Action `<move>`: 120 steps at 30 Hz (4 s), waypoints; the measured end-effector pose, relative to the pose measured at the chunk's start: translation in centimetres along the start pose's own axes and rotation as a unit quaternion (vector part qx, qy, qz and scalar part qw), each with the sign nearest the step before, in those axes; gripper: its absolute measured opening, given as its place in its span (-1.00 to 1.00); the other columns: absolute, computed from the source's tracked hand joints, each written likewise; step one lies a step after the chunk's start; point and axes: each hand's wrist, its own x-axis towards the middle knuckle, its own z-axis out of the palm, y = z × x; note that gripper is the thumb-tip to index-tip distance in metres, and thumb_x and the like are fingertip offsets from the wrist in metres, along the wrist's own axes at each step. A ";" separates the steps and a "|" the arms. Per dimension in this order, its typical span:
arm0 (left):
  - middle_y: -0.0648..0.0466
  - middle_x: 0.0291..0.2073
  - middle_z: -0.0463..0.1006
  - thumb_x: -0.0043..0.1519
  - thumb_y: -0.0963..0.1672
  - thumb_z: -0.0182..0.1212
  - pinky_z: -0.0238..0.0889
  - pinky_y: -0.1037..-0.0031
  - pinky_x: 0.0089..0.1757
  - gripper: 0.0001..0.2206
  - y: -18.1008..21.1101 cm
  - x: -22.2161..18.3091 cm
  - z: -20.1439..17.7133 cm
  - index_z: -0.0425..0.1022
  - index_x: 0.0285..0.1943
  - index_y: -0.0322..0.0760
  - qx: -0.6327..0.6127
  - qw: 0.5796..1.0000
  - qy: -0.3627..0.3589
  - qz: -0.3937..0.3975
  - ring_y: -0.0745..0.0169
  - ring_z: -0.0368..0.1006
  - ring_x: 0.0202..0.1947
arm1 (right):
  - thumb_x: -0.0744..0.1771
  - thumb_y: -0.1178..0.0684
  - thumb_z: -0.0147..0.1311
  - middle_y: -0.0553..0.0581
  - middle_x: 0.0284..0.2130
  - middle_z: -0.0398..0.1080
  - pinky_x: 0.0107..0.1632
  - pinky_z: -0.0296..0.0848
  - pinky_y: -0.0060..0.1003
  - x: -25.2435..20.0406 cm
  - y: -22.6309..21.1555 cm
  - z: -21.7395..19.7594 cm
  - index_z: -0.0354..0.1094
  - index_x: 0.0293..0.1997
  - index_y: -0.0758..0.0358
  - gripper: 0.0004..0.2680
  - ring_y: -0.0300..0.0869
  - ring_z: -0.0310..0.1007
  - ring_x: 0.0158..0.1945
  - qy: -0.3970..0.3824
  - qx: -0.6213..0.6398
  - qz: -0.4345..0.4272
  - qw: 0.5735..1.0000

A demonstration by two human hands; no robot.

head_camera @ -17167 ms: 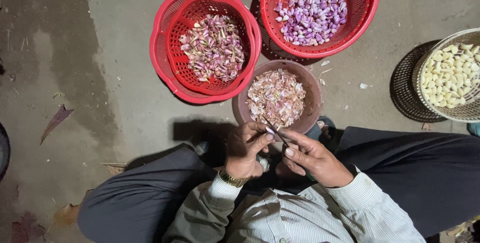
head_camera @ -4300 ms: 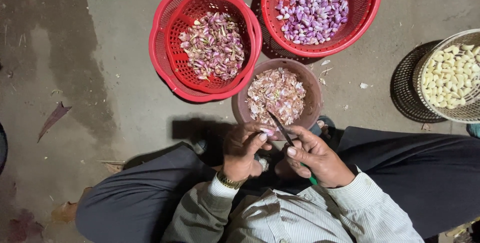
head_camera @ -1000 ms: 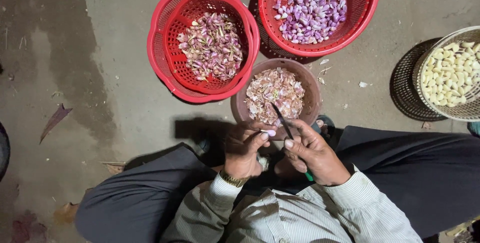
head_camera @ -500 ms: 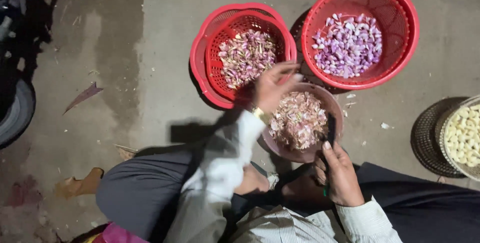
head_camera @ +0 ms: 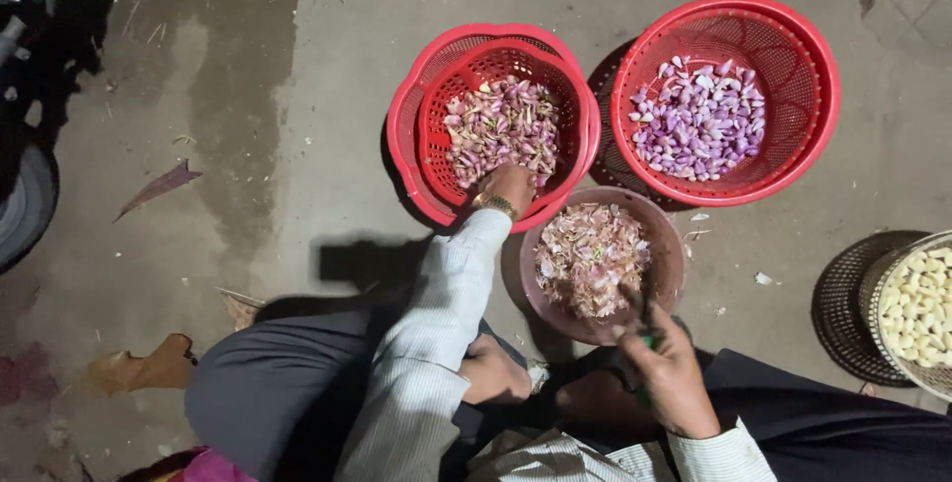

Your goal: Peeling and slicing small onions or shallots into a bowl using a knife.

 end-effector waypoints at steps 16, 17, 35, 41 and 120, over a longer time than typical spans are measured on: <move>0.00 0.11 0.50 0.31 -0.22 0.06 0.53 0.56 -0.27 -0.75 -1.5 -6.3 -5.1 0.48 0.16 -0.29 -0.574 0.814 -0.055 -0.074 0.38 0.43 -0.43 | 0.31 0.32 0.09 0.10 -0.20 0.45 -0.39 0.27 -0.42 -0.8 -1.5 1.8 0.22 0.46 0.15 -0.50 -0.28 0.27 -0.42 -0.022 -0.082 0.058 0.995; -0.11 -0.07 0.54 0.33 -0.27 0.02 0.51 0.51 -0.29 -0.82 -2.2 -6.3 -4.2 0.49 0.04 -0.40 -0.708 0.701 -0.074 -0.046 0.27 0.45 -0.37 | 0.30 0.32 0.13 0.12 -0.45 0.42 -0.53 0.19 -0.46 -0.7 -1.2 1.5 0.25 0.45 0.13 -0.50 -0.30 0.26 -0.53 -0.013 -0.072 0.033 0.997; -0.01 -0.01 0.61 0.19 -0.28 0.31 0.46 0.65 -0.31 -0.76 4.8 -25.1 -0.2 0.55 0.04 -0.39 -0.644 0.734 -0.158 0.144 0.33 0.52 -0.15 | 0.21 0.33 0.26 0.16 -0.03 0.52 -0.12 0.46 -0.42 -2.2 -1.4 1.4 0.17 0.43 0.30 -0.41 -0.26 0.46 -0.21 0.032 -0.162 -0.156 0.974; -0.08 -0.25 0.59 0.14 -0.26 0.38 0.37 0.68 -0.44 -0.73 4.8 -25.1 0.4 0.53 0.02 -0.43 -0.666 0.720 -0.164 0.107 0.38 0.42 -0.43 | 0.20 0.29 0.30 0.16 -0.14 0.53 -0.14 0.46 -0.41 -2.2 -0.3 1.5 0.19 0.42 0.31 -0.41 -0.24 0.48 -0.20 0.035 -0.210 -0.172 0.962; 0.08 -0.51 0.64 0.04 -0.18 0.53 0.30 0.54 -0.48 -0.86 6.9 -26.1 -2.6 0.61 -0.36 -0.24 -0.431 0.838 0.168 0.289 0.23 0.49 -0.56 | 0.36 0.30 -0.03 0.33 -0.67 0.41 -0.61 0.33 -0.41 -1.9 0.3 -0.7 0.15 0.36 0.45 -0.63 -0.24 0.27 -0.75 -0.233 0.056 -0.120 0.963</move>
